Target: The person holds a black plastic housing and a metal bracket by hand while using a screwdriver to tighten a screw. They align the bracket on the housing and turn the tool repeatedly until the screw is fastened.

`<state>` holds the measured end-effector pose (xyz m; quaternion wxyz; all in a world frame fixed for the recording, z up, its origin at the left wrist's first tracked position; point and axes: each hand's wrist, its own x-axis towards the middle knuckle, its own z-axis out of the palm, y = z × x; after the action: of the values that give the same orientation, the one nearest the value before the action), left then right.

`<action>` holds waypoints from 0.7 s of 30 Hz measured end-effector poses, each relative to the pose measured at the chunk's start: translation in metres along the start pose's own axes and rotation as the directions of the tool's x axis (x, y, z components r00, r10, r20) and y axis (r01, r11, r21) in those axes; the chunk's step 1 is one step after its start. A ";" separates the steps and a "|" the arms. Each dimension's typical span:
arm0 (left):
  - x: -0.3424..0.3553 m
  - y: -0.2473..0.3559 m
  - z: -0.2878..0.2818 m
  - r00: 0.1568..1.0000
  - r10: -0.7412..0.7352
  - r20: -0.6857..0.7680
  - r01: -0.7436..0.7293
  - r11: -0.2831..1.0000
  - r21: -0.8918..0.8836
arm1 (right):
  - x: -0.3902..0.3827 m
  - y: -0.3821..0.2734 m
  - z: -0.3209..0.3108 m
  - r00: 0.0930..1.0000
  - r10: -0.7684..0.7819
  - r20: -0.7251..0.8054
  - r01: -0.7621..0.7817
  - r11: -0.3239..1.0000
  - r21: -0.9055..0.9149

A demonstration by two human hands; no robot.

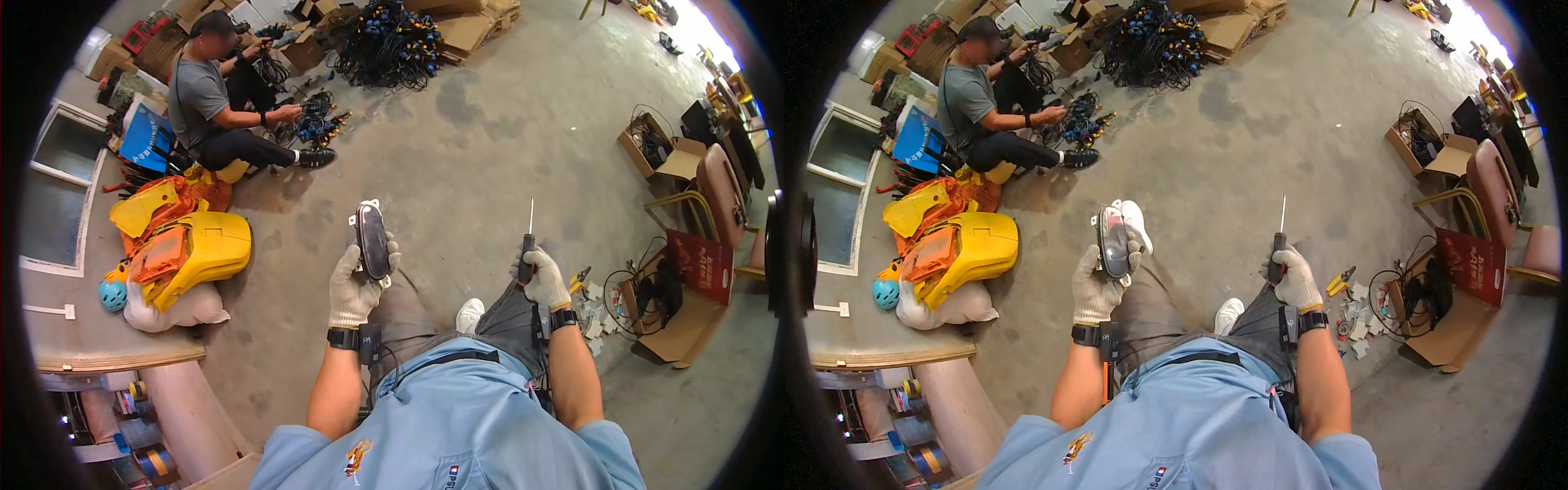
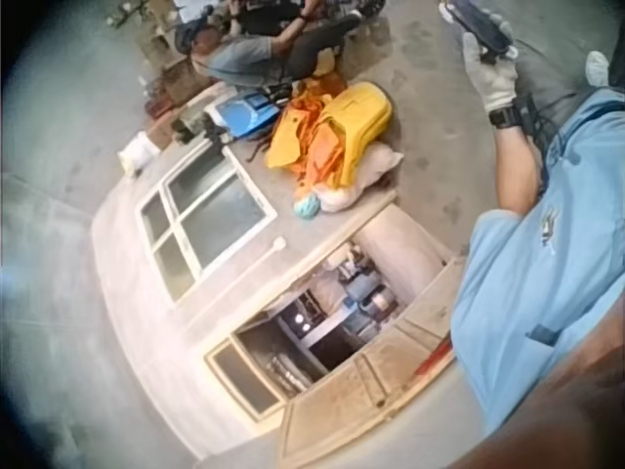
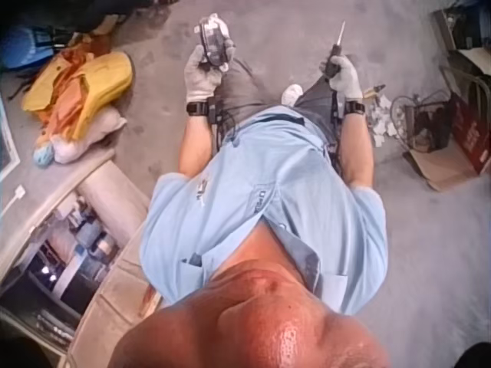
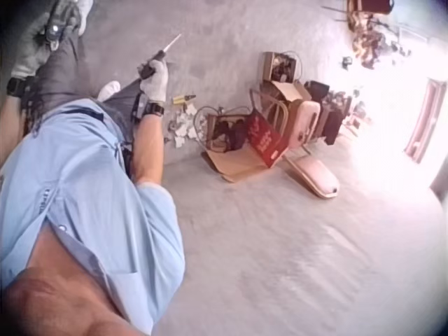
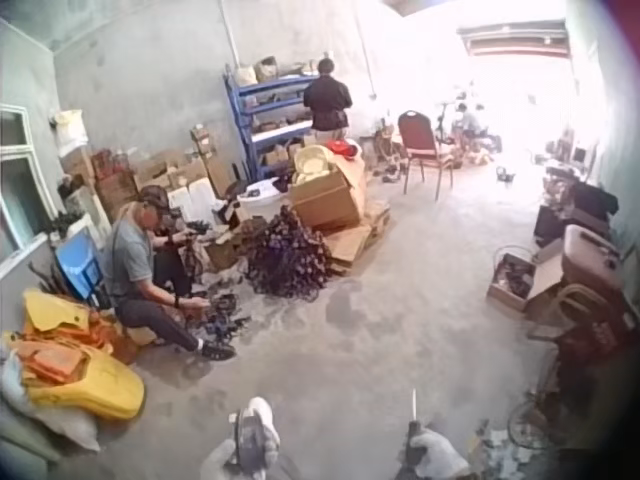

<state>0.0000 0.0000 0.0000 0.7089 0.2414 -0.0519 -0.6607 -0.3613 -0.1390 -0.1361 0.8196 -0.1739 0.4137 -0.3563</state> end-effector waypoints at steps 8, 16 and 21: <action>-0.033 -0.005 0.016 0.998 0.067 0.011 -0.067 0.997 0.028 | -0.012 -0.002 0.018 0.997 -0.055 -0.049 0.048 0.990 -0.133; -0.027 -0.004 0.019 0.979 -0.141 0.146 0.143 0.990 0.001 | -0.015 0.004 0.008 0.996 -0.072 -0.059 0.069 0.996 -0.055; -0.033 -0.009 0.027 0.994 -0.055 0.098 0.038 0.984 0.174 | -0.019 0.004 0.013 0.992 -0.114 -0.052 0.112 0.992 -0.051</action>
<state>-0.0232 0.0243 0.0280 0.6661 0.2686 -0.1393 -0.6817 -0.3564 -0.1228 -0.1201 0.7819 -0.2069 0.4341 -0.3967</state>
